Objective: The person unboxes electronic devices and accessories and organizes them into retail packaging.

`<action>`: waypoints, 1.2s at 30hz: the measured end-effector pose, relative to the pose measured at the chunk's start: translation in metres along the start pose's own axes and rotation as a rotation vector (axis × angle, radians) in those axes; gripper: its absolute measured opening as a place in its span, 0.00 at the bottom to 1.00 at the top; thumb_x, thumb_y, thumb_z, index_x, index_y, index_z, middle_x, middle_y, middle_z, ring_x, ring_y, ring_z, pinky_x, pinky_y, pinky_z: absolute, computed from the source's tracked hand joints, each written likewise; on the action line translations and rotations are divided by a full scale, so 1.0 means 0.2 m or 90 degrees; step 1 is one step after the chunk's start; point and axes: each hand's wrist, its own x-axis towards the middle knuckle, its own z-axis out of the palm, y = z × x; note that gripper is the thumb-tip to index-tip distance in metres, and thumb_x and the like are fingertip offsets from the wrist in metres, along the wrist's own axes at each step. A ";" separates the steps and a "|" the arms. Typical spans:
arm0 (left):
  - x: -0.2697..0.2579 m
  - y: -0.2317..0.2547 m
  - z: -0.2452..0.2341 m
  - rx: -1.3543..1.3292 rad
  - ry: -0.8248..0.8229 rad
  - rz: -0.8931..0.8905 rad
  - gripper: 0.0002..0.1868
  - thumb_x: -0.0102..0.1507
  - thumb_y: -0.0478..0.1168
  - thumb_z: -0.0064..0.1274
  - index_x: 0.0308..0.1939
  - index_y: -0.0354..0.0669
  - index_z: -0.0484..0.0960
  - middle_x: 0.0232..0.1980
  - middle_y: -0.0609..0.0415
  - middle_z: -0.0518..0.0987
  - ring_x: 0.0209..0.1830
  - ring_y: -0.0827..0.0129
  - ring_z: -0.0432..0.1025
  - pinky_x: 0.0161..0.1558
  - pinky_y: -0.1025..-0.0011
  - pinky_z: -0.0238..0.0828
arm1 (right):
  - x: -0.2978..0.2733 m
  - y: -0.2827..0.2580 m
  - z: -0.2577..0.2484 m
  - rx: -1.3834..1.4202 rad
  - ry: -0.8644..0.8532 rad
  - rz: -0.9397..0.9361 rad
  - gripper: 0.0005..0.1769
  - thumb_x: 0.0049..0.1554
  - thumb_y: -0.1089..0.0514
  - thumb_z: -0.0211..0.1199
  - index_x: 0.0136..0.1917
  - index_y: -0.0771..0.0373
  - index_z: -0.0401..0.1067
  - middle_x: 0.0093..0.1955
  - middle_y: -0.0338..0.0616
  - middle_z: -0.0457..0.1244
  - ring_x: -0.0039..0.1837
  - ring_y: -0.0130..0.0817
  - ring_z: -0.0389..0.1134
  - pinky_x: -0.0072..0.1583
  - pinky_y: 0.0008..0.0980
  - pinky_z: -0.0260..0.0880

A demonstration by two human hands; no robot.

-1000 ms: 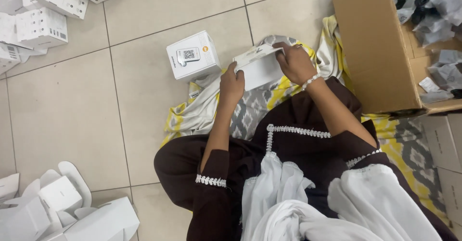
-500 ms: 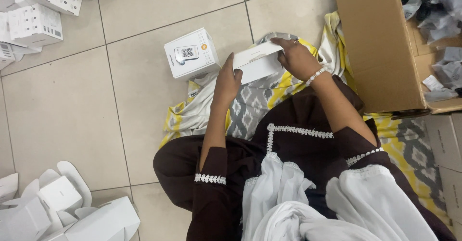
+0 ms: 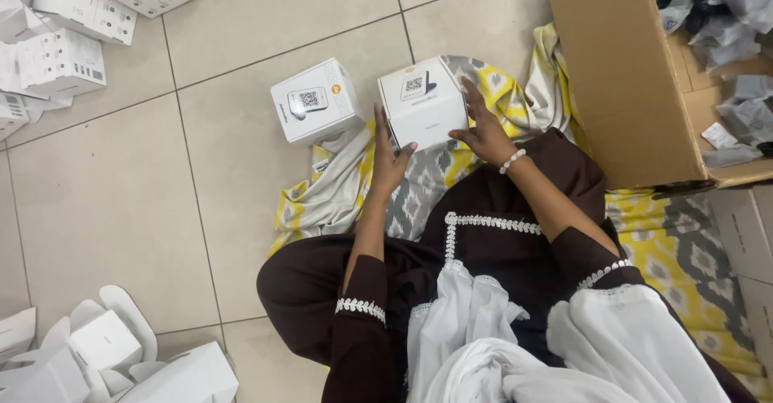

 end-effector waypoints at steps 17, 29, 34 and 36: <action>-0.23 0.29 0.14 -0.347 0.096 -0.136 0.68 0.55 0.57 0.67 0.84 0.45 0.35 0.79 0.41 0.50 0.79 0.51 0.49 0.74 0.49 0.53 | -0.33 -0.24 0.06 0.084 0.202 -0.234 0.49 0.60 0.53 0.66 0.84 0.57 0.39 0.78 0.55 0.53 0.78 0.45 0.56 0.76 0.46 0.60; -0.61 0.88 0.99 -0.304 -0.242 0.052 0.57 0.62 0.46 0.70 0.79 0.47 0.39 0.72 0.37 0.62 0.68 0.54 0.67 0.69 0.60 0.70 | -1.48 -0.38 -0.37 0.390 0.543 -0.059 0.52 0.52 0.54 0.69 0.83 0.63 0.47 0.77 0.54 0.55 0.77 0.47 0.59 0.75 0.44 0.62; -0.73 1.14 1.41 -0.270 -0.514 0.139 0.50 0.62 0.46 0.70 0.81 0.42 0.57 0.80 0.42 0.57 0.80 0.54 0.60 0.76 0.57 0.65 | -2.18 -0.57 -0.54 0.264 0.745 -0.083 0.57 0.52 0.44 0.71 0.84 0.62 0.44 0.77 0.52 0.54 0.79 0.45 0.56 0.77 0.42 0.59; -0.88 1.23 1.57 -0.129 -0.569 0.266 0.50 0.61 0.48 0.68 0.82 0.43 0.56 0.83 0.43 0.56 0.84 0.51 0.57 0.75 0.59 0.70 | -2.44 -0.59 -0.50 0.284 0.862 -0.120 0.57 0.56 0.37 0.69 0.85 0.63 0.44 0.79 0.50 0.53 0.80 0.43 0.55 0.78 0.42 0.59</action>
